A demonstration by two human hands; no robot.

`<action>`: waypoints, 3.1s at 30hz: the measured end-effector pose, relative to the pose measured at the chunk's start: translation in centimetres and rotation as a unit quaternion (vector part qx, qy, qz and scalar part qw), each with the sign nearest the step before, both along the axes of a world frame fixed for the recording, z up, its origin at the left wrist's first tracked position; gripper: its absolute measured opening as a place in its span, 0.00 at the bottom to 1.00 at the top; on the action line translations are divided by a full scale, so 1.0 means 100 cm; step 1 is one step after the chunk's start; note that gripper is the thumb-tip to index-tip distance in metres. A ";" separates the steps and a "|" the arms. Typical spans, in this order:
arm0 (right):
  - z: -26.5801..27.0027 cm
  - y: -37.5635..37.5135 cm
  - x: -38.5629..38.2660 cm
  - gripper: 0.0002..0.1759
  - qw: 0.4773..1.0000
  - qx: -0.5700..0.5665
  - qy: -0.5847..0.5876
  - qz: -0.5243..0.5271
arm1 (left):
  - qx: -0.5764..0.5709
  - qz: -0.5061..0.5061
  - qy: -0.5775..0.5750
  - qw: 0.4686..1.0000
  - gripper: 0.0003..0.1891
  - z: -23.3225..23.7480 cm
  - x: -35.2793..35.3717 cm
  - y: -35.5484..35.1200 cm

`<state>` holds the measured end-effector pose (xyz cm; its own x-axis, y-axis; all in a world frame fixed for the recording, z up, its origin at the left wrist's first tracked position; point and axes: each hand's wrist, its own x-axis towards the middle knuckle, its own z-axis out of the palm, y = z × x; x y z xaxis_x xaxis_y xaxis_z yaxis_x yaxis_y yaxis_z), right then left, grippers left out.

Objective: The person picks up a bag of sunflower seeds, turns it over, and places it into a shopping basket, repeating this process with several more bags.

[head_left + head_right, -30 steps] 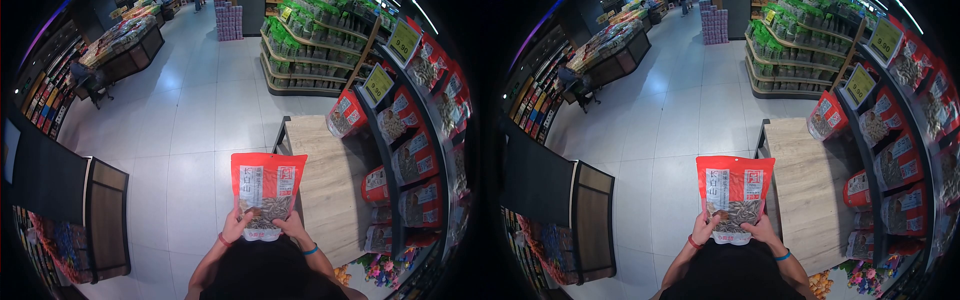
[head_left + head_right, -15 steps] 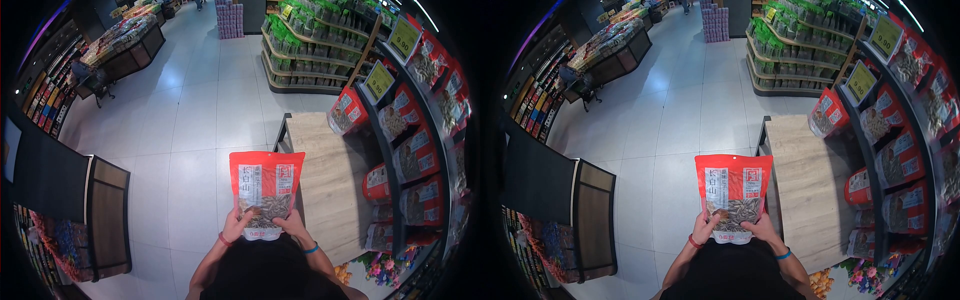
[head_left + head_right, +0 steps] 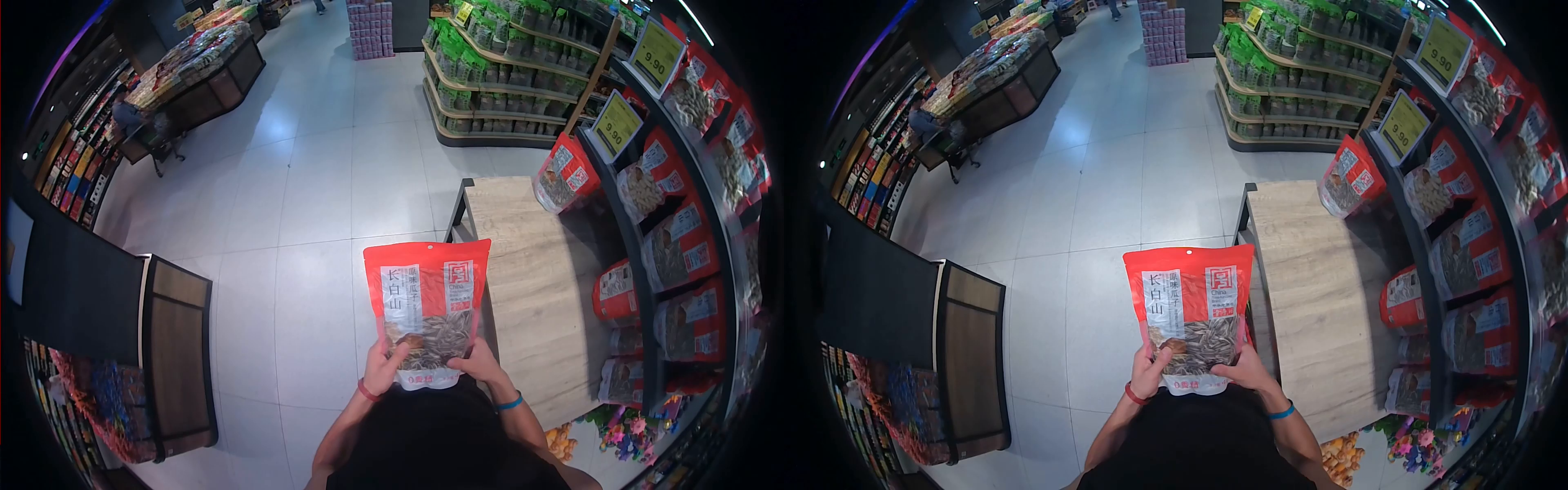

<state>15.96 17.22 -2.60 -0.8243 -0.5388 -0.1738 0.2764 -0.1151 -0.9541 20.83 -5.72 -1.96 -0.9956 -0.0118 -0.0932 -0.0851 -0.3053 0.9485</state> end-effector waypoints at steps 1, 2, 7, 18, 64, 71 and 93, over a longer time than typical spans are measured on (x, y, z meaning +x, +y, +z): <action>0.003 0.000 -0.001 0.34 1.000 0.000 0.000 -0.001 | 0.000 -0.001 0.000 1.000 0.19 -0.001 0.000 0.000; 0.007 -0.001 -0.001 0.36 1.000 -0.007 -0.010 0.013 | 0.007 0.002 -0.007 1.000 0.18 -0.001 0.000 -0.002; 0.010 -0.003 -0.002 0.39 0.999 -0.024 -0.035 0.027 | 0.022 0.015 -0.009 1.000 0.18 -0.008 -0.001 -0.002; 0.015 -0.008 0.002 0.37 0.998 -0.040 -0.036 0.039 | 0.019 0.012 -0.041 0.999 0.15 -0.005 -0.001 -0.009; 0.012 -0.011 0.010 0.41 0.997 -0.013 -0.011 0.077 | 0.009 0.011 -0.038 0.999 0.17 -0.011 0.014 -0.014; 0.007 -0.011 0.012 0.41 0.996 -0.027 -0.020 0.080 | 0.022 0.016 -0.036 0.999 0.17 -0.012 0.017 -0.013; -0.004 -0.004 0.034 0.41 0.997 -0.052 -0.011 0.051 | -0.023 0.051 -0.006 0.998 0.19 0.001 0.028 0.003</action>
